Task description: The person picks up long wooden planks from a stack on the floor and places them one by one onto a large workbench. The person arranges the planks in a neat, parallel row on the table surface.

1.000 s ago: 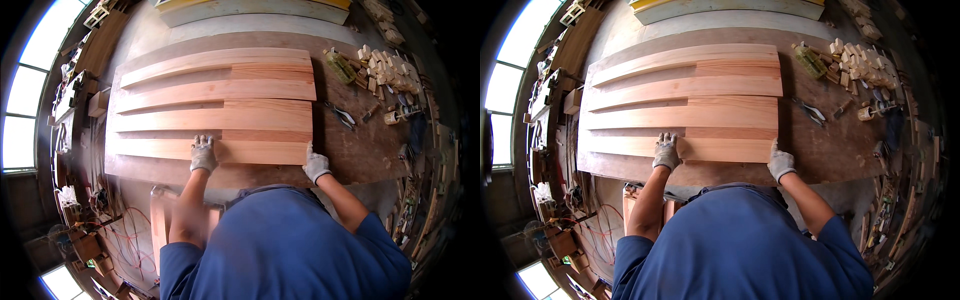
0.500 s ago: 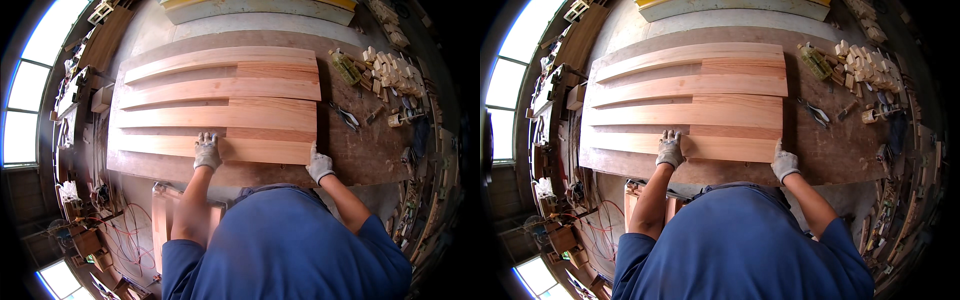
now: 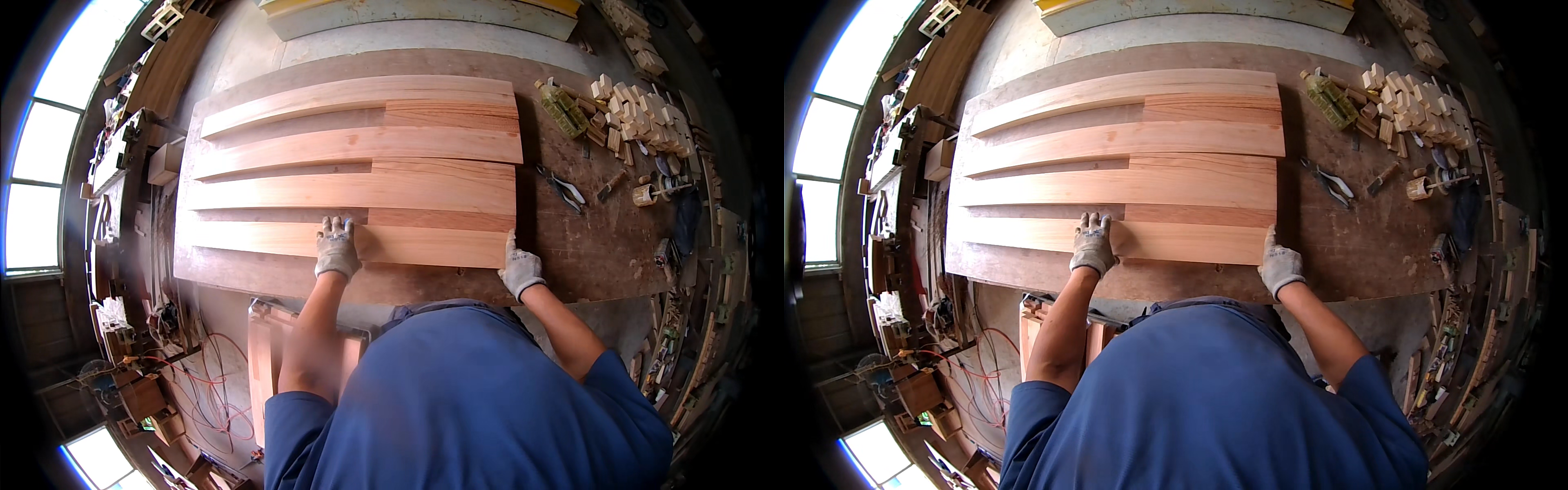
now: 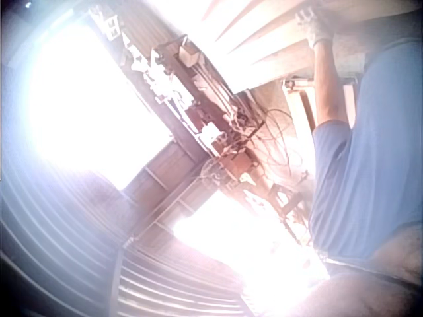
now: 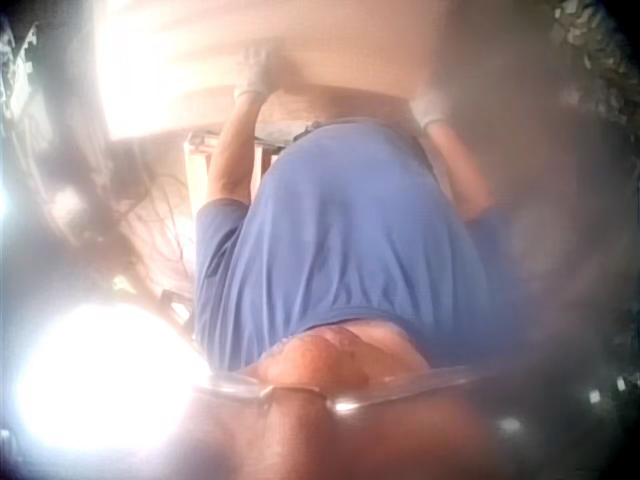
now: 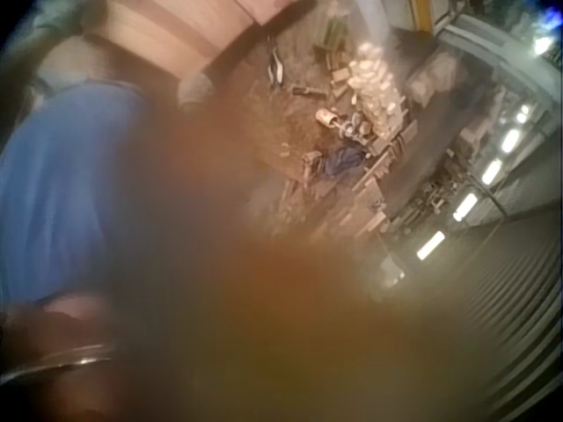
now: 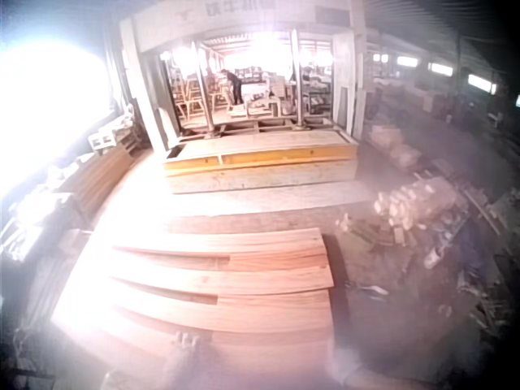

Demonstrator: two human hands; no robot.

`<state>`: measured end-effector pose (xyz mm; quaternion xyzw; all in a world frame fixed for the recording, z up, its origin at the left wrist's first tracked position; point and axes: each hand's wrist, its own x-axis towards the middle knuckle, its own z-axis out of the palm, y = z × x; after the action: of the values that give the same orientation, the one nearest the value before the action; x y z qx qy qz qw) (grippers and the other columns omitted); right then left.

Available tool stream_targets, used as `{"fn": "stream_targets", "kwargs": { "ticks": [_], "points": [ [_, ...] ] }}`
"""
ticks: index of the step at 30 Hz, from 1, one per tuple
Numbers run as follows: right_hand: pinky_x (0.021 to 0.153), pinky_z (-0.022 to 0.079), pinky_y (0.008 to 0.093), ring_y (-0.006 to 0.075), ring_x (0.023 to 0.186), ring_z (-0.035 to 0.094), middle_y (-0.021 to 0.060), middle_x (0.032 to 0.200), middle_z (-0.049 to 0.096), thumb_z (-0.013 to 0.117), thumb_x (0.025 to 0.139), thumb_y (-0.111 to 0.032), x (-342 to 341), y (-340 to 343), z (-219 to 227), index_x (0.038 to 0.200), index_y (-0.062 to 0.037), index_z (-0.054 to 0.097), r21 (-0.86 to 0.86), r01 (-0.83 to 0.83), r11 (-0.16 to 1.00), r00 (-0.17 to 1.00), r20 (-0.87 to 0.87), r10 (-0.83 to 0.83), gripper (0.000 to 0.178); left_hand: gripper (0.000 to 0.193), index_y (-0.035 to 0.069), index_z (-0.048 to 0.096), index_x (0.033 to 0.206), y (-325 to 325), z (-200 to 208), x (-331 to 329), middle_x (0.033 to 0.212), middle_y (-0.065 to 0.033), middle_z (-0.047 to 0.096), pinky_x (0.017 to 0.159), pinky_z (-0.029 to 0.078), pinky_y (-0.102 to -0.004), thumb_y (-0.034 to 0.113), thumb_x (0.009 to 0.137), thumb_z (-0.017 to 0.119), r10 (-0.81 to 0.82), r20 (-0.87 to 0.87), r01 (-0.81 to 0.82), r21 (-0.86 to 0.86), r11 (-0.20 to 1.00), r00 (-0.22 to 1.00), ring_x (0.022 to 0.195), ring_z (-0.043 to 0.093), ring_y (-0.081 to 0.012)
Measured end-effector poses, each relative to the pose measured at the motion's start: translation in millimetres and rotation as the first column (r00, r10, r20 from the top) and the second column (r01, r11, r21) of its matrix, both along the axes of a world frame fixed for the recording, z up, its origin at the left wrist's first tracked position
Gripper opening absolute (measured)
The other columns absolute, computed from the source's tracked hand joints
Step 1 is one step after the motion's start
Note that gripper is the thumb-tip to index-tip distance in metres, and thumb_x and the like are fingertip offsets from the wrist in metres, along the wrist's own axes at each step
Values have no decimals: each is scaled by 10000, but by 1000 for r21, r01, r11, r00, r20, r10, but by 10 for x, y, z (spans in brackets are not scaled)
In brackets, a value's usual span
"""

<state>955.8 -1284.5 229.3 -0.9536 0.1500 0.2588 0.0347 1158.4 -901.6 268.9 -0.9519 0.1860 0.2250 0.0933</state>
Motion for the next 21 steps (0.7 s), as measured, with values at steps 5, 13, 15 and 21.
{"fn": "stream_targets", "kwargs": {
  "ticks": [5, 13, 15, 21],
  "points": [
    [806, 609, 487, 358, 930, 782, 199, 1048, 785, 841, 870, -375, 1, -3, -15, 1689, 30, 176, 2, 3, 1000, 1000, -4, -3, 1130, 1055, 137, 417, 1618, -4, -7, 0, 1664, -157, 409, 1237, 391, -541, 361, 743, 962, 0, -7, 0, 9, 1000, 1000, 1590, 319, -404],
    [807, 609, 489, 361, 935, 781, 207, 1058, 783, 845, 868, -375, -2, 4, 7, 1686, 35, 178, 1, 2, 1000, 1000, 2, -2, 1133, 1109, 146, 424, 1587, 43, -118, 1, 1622, -166, 422, 1235, 398, -530, 370, 672, 1008, -1, 31, 2, -25, 1000, 1000, 1567, 329, -421],
    [808, 610, 489, 360, 938, 781, 207, 1061, 782, 845, 868, -377, -1, 6, 10, 1686, 36, 178, 1, 1, 1000, 1000, 4, -1, 1132, 1107, 145, 426, 1584, 41, -109, 0, 1619, -169, 427, 1234, 398, -531, 370, 670, 1009, -2, 31, 3, -29, 1000, 1000, 1565, 332, -423],
    [810, 610, 484, 354, 941, 782, 206, 1065, 783, 839, 872, -380, 15, 16, 42, 1685, 37, 180, 2, 3, 1000, 1000, -16, -3, 1127, 1111, 142, 428, 1582, 56, -113, -5, 1624, -170, 427, 1228, 404, -537, 372, 665, 1011, -4, 33, 5, -33, 999, 999, 1562, 337, -427]
  ]
}}
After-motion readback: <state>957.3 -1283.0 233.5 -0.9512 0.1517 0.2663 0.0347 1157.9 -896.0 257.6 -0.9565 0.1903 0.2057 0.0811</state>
